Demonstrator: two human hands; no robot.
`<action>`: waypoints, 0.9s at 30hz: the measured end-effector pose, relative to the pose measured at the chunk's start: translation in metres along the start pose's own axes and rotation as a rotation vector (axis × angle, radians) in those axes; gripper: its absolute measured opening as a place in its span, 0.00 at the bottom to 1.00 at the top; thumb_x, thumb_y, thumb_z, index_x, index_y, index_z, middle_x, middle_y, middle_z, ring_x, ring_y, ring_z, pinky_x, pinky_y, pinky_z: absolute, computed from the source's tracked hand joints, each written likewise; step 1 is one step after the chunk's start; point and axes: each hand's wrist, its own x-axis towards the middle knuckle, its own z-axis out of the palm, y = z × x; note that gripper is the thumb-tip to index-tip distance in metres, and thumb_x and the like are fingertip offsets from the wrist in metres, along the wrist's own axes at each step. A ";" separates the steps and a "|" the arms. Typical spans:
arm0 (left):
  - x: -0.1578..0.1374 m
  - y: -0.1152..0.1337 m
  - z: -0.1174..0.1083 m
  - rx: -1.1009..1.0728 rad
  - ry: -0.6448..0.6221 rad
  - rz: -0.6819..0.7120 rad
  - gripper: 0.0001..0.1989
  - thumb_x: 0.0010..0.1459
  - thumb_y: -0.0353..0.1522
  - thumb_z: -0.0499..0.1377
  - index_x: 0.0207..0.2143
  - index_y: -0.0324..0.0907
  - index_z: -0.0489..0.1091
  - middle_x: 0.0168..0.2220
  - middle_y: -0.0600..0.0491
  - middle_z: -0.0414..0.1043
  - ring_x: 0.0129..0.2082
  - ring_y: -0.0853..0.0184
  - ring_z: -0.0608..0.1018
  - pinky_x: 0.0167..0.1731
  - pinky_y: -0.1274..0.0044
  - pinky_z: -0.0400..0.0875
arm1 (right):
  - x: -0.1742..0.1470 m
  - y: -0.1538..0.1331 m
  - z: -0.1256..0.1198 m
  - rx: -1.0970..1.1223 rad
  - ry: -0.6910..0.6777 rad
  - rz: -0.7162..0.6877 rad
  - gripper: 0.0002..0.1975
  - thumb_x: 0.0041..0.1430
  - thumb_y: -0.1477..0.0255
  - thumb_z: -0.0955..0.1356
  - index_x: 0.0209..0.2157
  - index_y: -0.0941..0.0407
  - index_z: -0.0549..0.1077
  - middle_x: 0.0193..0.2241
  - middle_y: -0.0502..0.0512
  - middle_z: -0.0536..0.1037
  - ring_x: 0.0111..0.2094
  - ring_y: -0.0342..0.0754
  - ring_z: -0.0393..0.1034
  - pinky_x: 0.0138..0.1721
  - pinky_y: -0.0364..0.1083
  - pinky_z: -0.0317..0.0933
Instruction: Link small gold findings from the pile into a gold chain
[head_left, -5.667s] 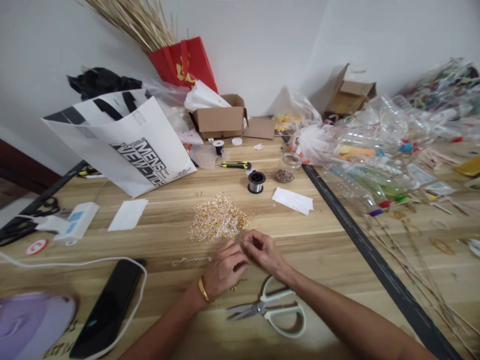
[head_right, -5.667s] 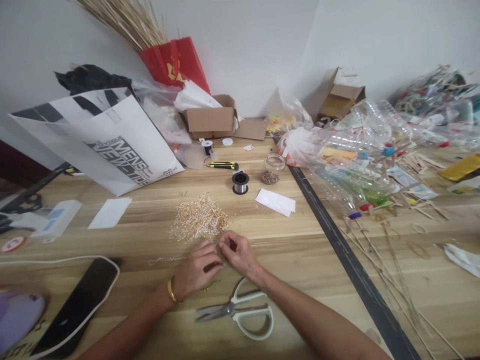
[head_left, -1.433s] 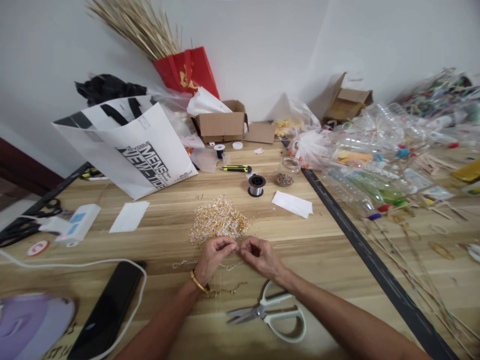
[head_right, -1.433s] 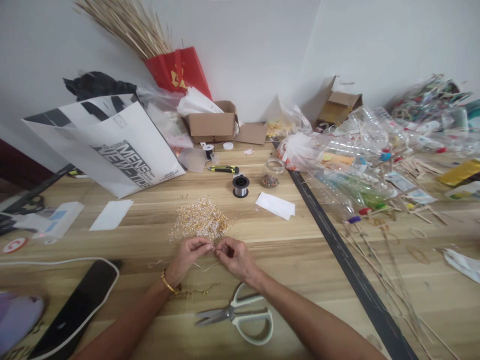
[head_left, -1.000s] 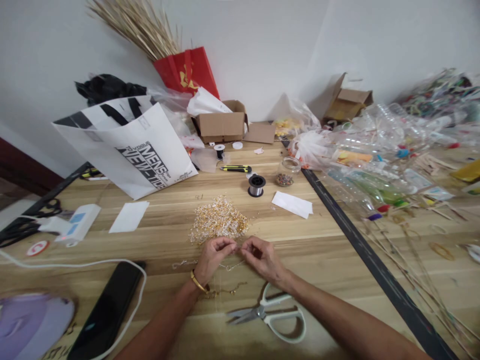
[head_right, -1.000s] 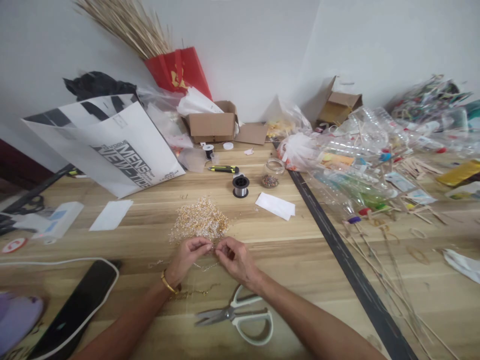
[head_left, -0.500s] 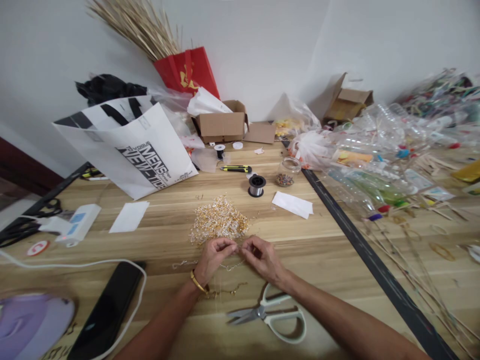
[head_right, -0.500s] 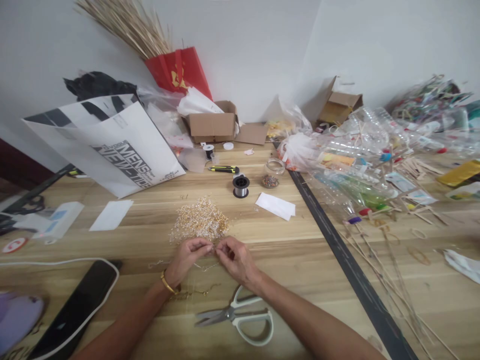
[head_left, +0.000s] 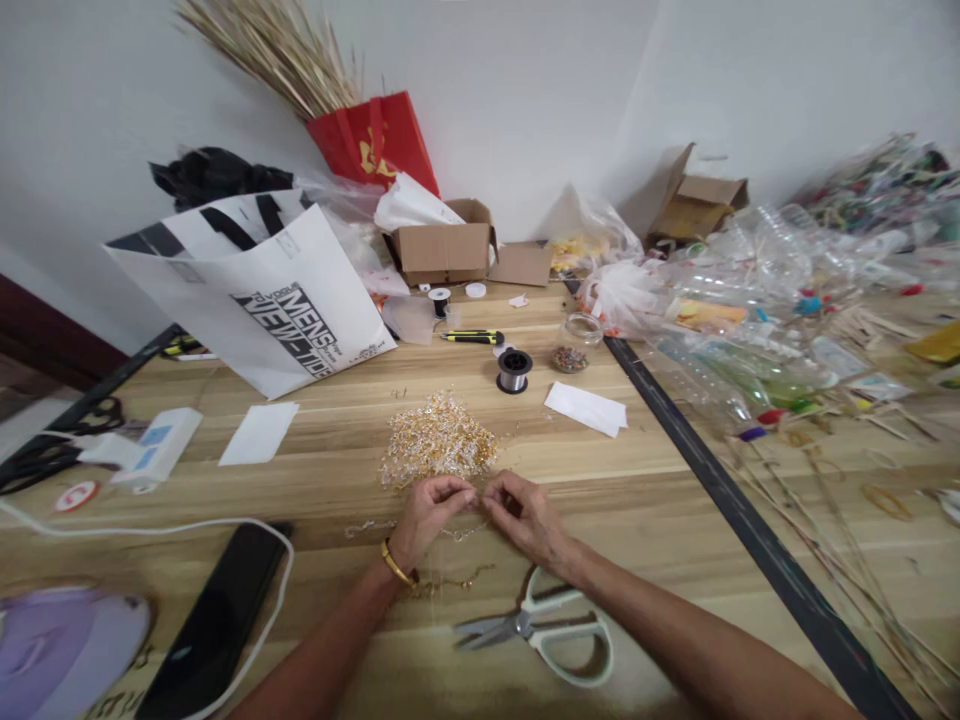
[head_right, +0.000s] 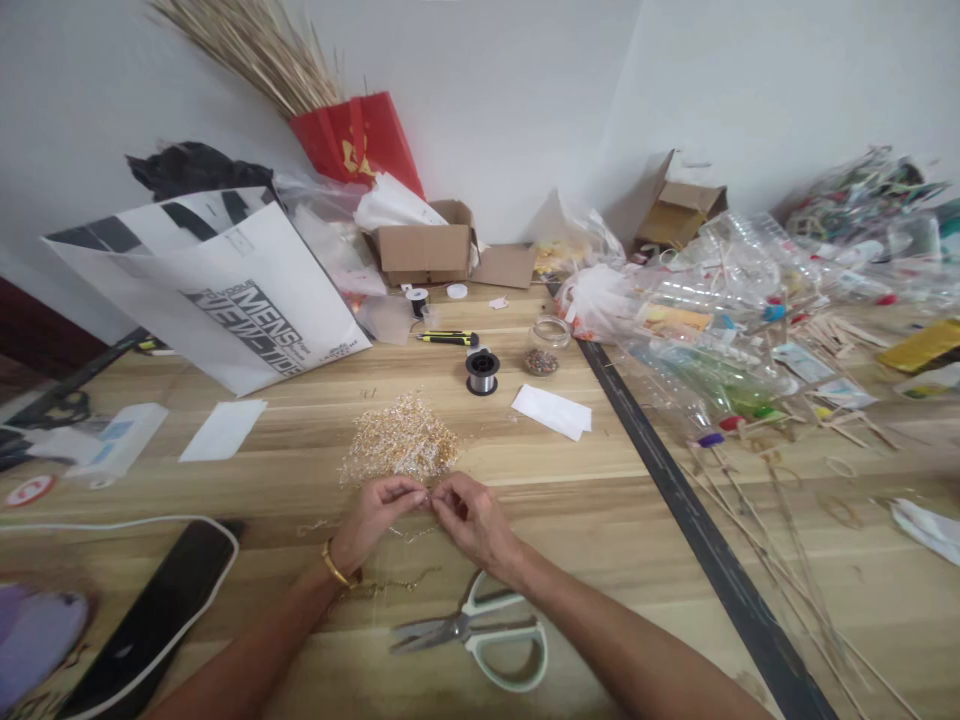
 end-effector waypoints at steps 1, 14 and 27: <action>0.000 0.000 0.000 0.007 -0.002 0.002 0.10 0.44 0.34 0.63 0.27 0.35 0.74 0.25 0.52 0.75 0.26 0.69 0.74 0.31 0.79 0.68 | 0.000 0.000 0.000 -0.001 -0.002 -0.002 0.05 0.56 0.73 0.64 0.28 0.58 0.68 0.21 0.48 0.67 0.21 0.39 0.59 0.22 0.38 0.53; 0.001 -0.004 -0.003 0.032 -0.056 0.049 0.10 0.46 0.34 0.62 0.28 0.36 0.74 0.26 0.51 0.76 0.27 0.68 0.75 0.31 0.77 0.70 | 0.000 0.004 0.002 -0.008 -0.014 0.013 0.04 0.56 0.73 0.64 0.28 0.58 0.68 0.21 0.48 0.67 0.21 0.40 0.59 0.22 0.38 0.53; 0.002 -0.006 -0.002 0.100 -0.071 0.099 0.08 0.47 0.33 0.61 0.29 0.37 0.75 0.28 0.50 0.77 0.29 0.67 0.76 0.32 0.77 0.70 | 0.000 0.007 0.003 -0.017 -0.023 0.033 0.04 0.56 0.73 0.65 0.28 0.58 0.69 0.21 0.49 0.68 0.21 0.40 0.60 0.23 0.38 0.53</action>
